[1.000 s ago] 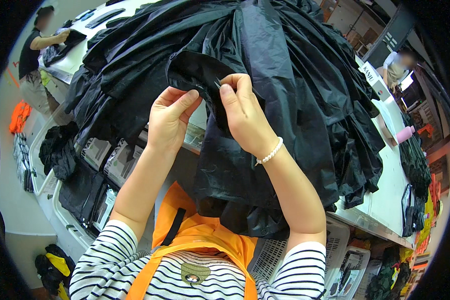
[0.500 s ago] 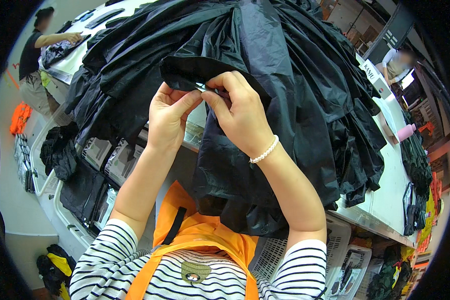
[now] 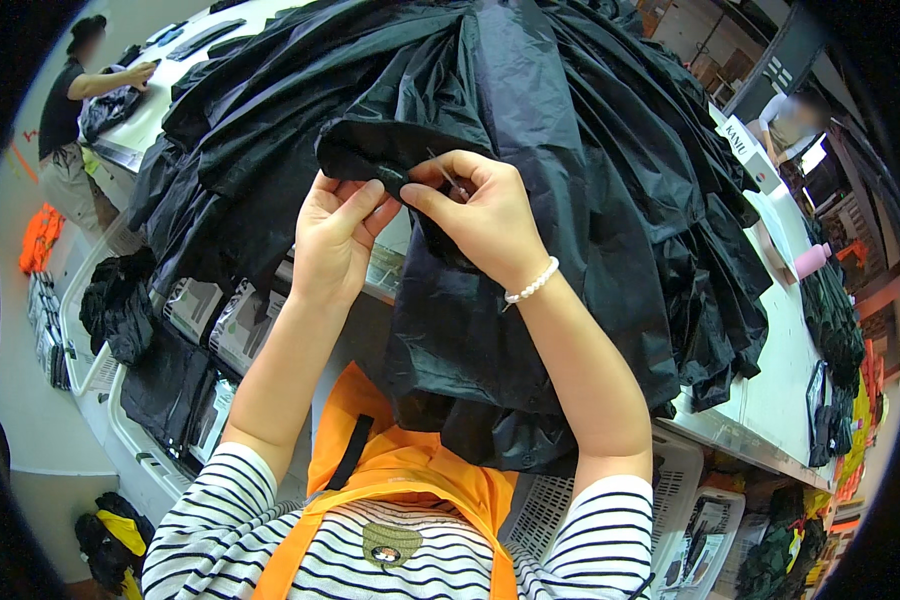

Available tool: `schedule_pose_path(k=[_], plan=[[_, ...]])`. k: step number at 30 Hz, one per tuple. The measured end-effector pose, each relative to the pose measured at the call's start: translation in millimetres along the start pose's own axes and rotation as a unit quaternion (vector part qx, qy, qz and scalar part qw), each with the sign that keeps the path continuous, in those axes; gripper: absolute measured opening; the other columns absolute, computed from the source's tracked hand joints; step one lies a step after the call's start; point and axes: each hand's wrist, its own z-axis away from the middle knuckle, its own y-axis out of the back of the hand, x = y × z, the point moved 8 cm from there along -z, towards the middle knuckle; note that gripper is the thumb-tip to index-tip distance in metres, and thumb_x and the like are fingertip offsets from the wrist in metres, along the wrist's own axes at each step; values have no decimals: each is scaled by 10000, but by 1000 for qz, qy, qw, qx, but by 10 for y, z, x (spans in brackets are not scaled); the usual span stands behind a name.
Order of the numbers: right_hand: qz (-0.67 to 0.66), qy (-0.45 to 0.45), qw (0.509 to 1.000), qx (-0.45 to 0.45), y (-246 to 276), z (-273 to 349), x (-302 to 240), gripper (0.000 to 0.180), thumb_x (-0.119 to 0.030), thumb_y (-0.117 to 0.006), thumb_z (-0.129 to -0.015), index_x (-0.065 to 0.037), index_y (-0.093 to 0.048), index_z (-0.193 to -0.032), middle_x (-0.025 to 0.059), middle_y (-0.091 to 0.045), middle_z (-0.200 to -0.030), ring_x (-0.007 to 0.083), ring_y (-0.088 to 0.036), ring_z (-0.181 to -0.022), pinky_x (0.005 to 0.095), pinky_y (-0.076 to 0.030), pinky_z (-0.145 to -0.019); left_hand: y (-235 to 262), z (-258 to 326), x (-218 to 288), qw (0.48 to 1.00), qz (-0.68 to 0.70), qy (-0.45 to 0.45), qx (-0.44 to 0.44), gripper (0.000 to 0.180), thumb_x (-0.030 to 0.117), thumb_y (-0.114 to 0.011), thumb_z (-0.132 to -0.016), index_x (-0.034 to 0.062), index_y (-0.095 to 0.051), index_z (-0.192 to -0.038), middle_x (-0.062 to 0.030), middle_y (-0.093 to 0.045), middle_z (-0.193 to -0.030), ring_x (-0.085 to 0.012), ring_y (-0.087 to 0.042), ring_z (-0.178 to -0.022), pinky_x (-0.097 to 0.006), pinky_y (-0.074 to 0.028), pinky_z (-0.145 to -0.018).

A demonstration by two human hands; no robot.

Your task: The person repeatedly picks up black fabric pieces from a pile, uses a small tool to trim loose threads or edges, and places the items back on the pile. The process is repeated for multiple pieces throughout the clip.

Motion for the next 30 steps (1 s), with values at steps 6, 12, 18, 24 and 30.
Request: schedule_pose_path(k=[6,12,18,24,30], plan=[[133,146,975,100,-13,101,-227,103,20,-719,-749,26,-687,-846,93,-663,-741,106,-596,-622,226,-470,-597,-90,51,-1,996,-73,-48,5,366,-79,-651,-807,16,-496,-1124,-89,-627,-1022,-149,-625,-920,-301,-532,-827],[163,133,974,88,-33,153,-321,81,16,-666,-800,22,-636,-874,120,-658,-743,148,-592,-607,263,-473,-581,-142,112,31,995,-101,-24,-7,346,-57,-656,-818,26,-527,-1128,-100,-654,-1021,-155,-653,-907,-304,-550,-837],[9,53,998,20,56,38,-123,202,-149,-621,-921,29,-579,-1006,63,-650,-863,100,-564,-748,250,-469,-702,-157,76,89,997,-75,-29,-11,344,-43,-661,-826,26,-531,-1137,-85,-667,-994,-166,-660,-901,-313,-554,-841],[120,91,988,-29,-5,126,-156,237,-143,-620,-915,42,-546,-1044,150,-627,-888,200,-614,-788,288,-492,-730,-133,41,130,996,-68,-49,-23,327,-40,-670,-828,20,-540,-1122,-95,-678,-971,-182,-670,-885,-326,-555,-849],[123,125,984,-7,-44,116,-252,181,-109,-648,-881,41,-592,-966,140,-631,-831,188,-620,-718,285,-494,-662,-127,36,133,994,-76,-68,-32,341,-52,-669,-824,-1,-526,-1129,-119,-671,-985,-192,-667,-893,-340,-555,-844]])
